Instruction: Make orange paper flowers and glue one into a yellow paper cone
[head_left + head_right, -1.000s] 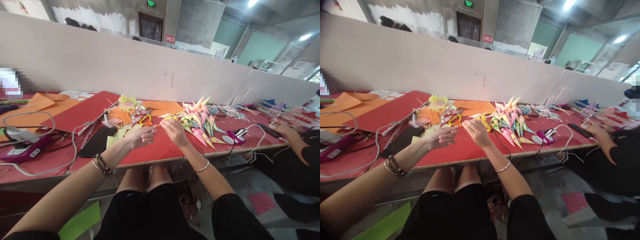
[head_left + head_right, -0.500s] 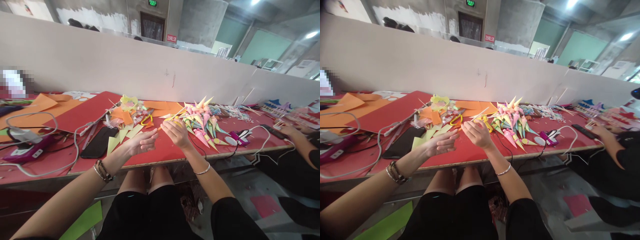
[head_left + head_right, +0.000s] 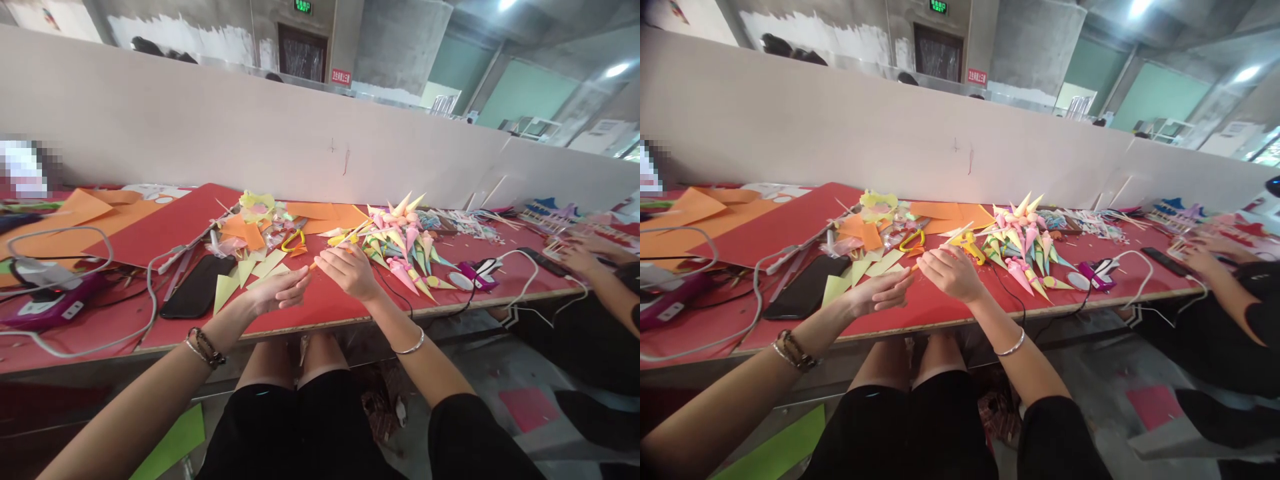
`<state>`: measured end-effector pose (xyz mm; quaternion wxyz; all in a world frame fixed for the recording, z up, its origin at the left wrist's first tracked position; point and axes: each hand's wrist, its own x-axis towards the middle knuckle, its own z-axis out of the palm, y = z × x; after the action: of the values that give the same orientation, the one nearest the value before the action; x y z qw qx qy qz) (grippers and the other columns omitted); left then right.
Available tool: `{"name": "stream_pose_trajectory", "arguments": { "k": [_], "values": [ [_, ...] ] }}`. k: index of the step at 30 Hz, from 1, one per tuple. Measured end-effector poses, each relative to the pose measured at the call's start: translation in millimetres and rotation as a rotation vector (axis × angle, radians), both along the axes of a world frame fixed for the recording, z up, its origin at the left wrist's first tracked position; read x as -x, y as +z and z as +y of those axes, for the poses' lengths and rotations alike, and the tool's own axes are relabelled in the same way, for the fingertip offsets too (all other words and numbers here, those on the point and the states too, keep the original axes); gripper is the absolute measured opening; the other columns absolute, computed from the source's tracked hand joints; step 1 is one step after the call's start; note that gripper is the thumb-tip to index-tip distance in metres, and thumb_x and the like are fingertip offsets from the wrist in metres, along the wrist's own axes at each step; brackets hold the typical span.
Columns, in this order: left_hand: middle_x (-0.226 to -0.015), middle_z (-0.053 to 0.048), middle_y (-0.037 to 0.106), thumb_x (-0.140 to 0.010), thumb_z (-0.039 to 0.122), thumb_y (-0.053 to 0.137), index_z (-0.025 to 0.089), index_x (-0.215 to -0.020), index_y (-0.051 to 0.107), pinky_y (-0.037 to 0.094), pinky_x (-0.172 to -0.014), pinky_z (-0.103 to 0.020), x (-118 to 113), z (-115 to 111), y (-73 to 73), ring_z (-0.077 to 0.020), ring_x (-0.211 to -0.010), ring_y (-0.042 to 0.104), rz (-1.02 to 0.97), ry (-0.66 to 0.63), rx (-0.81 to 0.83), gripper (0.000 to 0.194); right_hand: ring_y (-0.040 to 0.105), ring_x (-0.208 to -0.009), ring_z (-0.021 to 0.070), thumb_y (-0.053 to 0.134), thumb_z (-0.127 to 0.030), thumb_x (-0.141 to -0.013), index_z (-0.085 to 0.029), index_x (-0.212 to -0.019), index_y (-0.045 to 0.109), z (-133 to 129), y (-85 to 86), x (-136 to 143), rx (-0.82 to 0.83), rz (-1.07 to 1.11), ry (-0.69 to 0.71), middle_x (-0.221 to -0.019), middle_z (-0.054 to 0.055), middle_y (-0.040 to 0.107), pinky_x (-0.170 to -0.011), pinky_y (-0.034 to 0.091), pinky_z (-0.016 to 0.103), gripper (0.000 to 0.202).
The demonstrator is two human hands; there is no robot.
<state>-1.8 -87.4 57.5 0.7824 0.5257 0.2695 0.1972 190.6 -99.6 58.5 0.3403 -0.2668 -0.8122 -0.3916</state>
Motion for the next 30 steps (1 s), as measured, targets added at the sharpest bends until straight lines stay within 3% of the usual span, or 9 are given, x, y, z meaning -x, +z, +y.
{"name": "stream_pose_trajectory", "arguments": {
  "k": [6,9,11,13,18,24,25,27,30],
  "values": [
    [-0.045,0.004,0.046,-0.083,0.044,0.038,0.017,-0.062,0.047,0.035,-0.054,-0.022,9.7,3.9,10.2,-0.0093,-0.047,0.044,0.468,0.004,-0.591,0.035,0.057,-0.08,0.0132,0.041,-0.018,-0.089,-0.018,-0.09,0.063,15.3,-17.4,-6.4,0.263,0.055,-0.045,-0.085,0.003,0.067,-0.087,0.037,0.032,0.022],
    [-0.052,0.001,0.052,-0.08,0.043,0.038,0.017,-0.058,0.047,0.035,-0.056,-0.023,20.4,9.9,7.3,-0.0117,-0.053,0.048,0.696,0.001,-0.867,0.035,0.056,-0.077,0.0143,0.045,-0.02,-0.087,-0.018,-0.084,0.064,19.8,-28.0,-15.3,0.479,0.049,-0.087,-0.078,0.003,0.065,-0.077,0.04,0.029,0.02],
    [-0.053,0.001,0.053,-0.078,0.042,0.04,0.018,-0.061,0.05,0.032,-0.053,-0.023,31.8,16.1,1.5,-0.0126,-0.052,0.048,0.81,0.019,-0.951,0.031,0.057,-0.076,0.0145,0.048,-0.02,-0.085,-0.018,-0.081,0.065,19.0,-37.4,-23.5,0.663,0.068,-0.132,-0.076,0.003,0.065,-0.073,0.041,0.027,0.018],
    [-0.053,0.0,0.054,-0.077,0.042,0.04,0.019,-0.062,0.052,0.03,-0.051,-0.023,44.8,22.6,-4.9,-0.0132,-0.051,0.048,0.875,0.013,-0.965,0.03,0.058,-0.075,0.0137,0.051,-0.019,-0.083,-0.018,-0.079,0.066,16.1,-49.1,-31.3,0.779,0.135,-0.176,-0.075,0.003,0.065,-0.069,0.042,0.024,0.015],
    [-0.055,0.0,0.056,-0.076,0.043,0.04,0.019,-0.061,0.055,0.031,-0.052,-0.022,64.5,32.8,-14.1,-0.0146,-0.056,0.051,0.935,-0.045,-0.936,0.032,0.059,-0.066,0.0121,0.051,-0.017,-0.082,-0.019,-0.077,0.066,17.7,-76.0,-32.5,0.805,0.279,-0.269,-0.07,0.002,0.063,-0.057,0.042,0.02,0.016],
    [-0.06,-0.002,0.059,-0.076,0.035,0.039,0.018,-0.06,0.054,0.031,-0.054,-0.023,52.5,33.1,-17.7,-0.0149,-0.056,0.05,1.003,-0.06,-0.993,0.028,0.058,-0.081,0.0188,0.049,-0.019,-0.081,-0.014,-0.091,0.062,29.4,-75.4,-1.8,0.728,0.505,-0.349,-0.086,0.01,0.062,-0.072,0.045,0.031,0.017],
    [-0.059,-0.002,0.059,-0.075,0.033,0.039,0.018,-0.059,0.055,0.032,-0.053,-0.023,49.1,33.0,-17.6,-0.0149,-0.056,0.05,1.003,-0.067,-0.988,0.027,0.058,-0.081,0.0183,0.047,-0.021,-0.082,-0.014,-0.092,0.061,27.6,-74.2,5.3,0.734,0.552,-0.325,-0.086,0.009,0.061,-0.073,0.045,0.031,0.018],
    [-0.059,-0.002,0.059,-0.074,0.03,0.039,0.018,-0.059,0.056,0.032,-0.053,-0.023,42.6,33.0,-17.7,-0.0147,-0.055,0.051,0.983,-0.095,-0.965,0.026,0.058,-0.074,0.015,0.047,-0.025,-0.082,-0.015,-0.093,0.06,20.8,-73.9,20.6,0.847,0.705,-0.141,-0.08,0.006,0.061,-0.069,0.047,0.027,0.019],
    [-0.062,-0.003,0.061,-0.074,0.027,0.039,0.018,-0.059,0.057,0.034,-0.055,-0.023,34.9,34.5,-21.3,-0.0157,-0.059,0.053,0.976,-0.077,-0.971,0.025,0.058,-0.073,0.0126,0.055,-0.031,-0.077,-0.019,-0.106,0.054,7.9,-79.1,42.5,1.065,0.711,0.094,-0.088,0.004,0.06,-0.068,0.048,0.025,0.031]
  ]
}}
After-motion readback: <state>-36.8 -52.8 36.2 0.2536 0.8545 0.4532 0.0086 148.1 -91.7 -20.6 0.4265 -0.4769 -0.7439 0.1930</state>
